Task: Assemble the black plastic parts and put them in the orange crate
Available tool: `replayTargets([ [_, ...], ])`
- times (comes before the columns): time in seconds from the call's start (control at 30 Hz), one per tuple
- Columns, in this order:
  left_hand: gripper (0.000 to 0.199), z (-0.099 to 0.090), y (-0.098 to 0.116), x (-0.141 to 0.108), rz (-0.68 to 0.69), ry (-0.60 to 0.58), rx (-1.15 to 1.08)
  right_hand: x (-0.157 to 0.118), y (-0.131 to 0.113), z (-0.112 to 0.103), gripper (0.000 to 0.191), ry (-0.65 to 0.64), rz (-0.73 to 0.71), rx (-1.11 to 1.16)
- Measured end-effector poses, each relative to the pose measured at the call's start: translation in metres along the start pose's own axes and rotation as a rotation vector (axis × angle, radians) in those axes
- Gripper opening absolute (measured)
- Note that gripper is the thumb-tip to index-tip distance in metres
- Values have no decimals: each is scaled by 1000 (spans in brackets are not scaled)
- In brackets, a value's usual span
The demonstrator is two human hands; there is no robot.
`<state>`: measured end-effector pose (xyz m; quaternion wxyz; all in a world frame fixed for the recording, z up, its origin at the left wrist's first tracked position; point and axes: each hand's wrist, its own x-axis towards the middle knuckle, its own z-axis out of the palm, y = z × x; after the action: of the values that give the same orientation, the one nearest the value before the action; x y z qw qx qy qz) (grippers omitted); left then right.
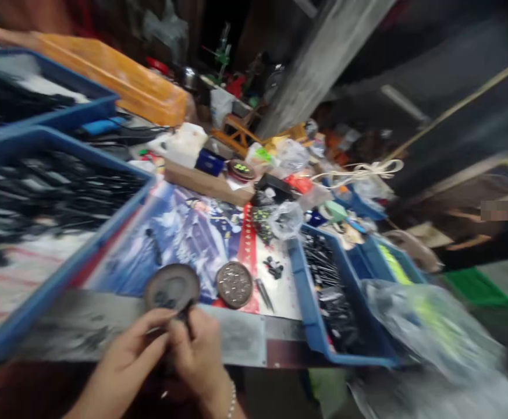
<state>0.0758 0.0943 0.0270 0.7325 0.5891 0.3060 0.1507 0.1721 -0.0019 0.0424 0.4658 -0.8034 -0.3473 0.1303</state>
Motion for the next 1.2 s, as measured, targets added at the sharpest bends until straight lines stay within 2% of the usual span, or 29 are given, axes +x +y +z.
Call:
replayTargets([
  [0.03, 32, 1, 3, -2, -6, -56, -28, -1, 0, -1, 44, -3, 46, 1],
  [0.1, 27, 4, 6, -6, -26, -156, -90, -3, 1, -2, 49, -130, 139, 105],
  [0.17, 23, 4, 7, -8, -17, -184, -126, -5, 3, -4, 52, -273, 162, 213],
  [0.3, 18, 4, 7, -15, 51, -136, -164, -10, 6, -4, 35, -120, -45, 96],
  [0.4, 19, 3, 7, -17, 20, -154, -162, -10, 5, -3, 41, -108, 0, 63],
  [0.47, 19, 1, 7, -17, 9, -149, -155, -7, 4, -2, 50, -219, 82, 144],
  [0.53, 18, 0, 8, -15, 38, -132, -142, -5, 3, -3, 51, -294, 96, 213],
  [0.6, 17, 0, 10, -15, 75, -129, -139, -5, 1, -4, 44, -240, 41, 179],
  [0.67, 15, 0, 12, -14, 85, -143, -135, -6, 0, -4, 38, -109, -14, 76],
  [0.73, 14, 1, 13, -15, 76, -156, -132, -7, 1, -2, 43, -112, 51, 87],
  [0.83, 14, 1, 11, -16, 58, -159, -159, -5, 6, -3, 55, -307, 287, 347],
  [0.9, 17, 1, 10, -15, 34, -166, -213, -5, 7, -5, 58, -353, 317, 455],
  [1.03, 22, 1, 13, -11, -10, -54, -380, -12, 2, -6, 45, -365, 161, 335],
  [1.13, 23, 4, 16, -8, -19, 36, -480, -18, -3, 1, 28, -436, 114, 300],
  [1.2, 24, 6, 17, -7, -31, 76, -509, -21, -4, 8, 25, -432, 94, 306],
])
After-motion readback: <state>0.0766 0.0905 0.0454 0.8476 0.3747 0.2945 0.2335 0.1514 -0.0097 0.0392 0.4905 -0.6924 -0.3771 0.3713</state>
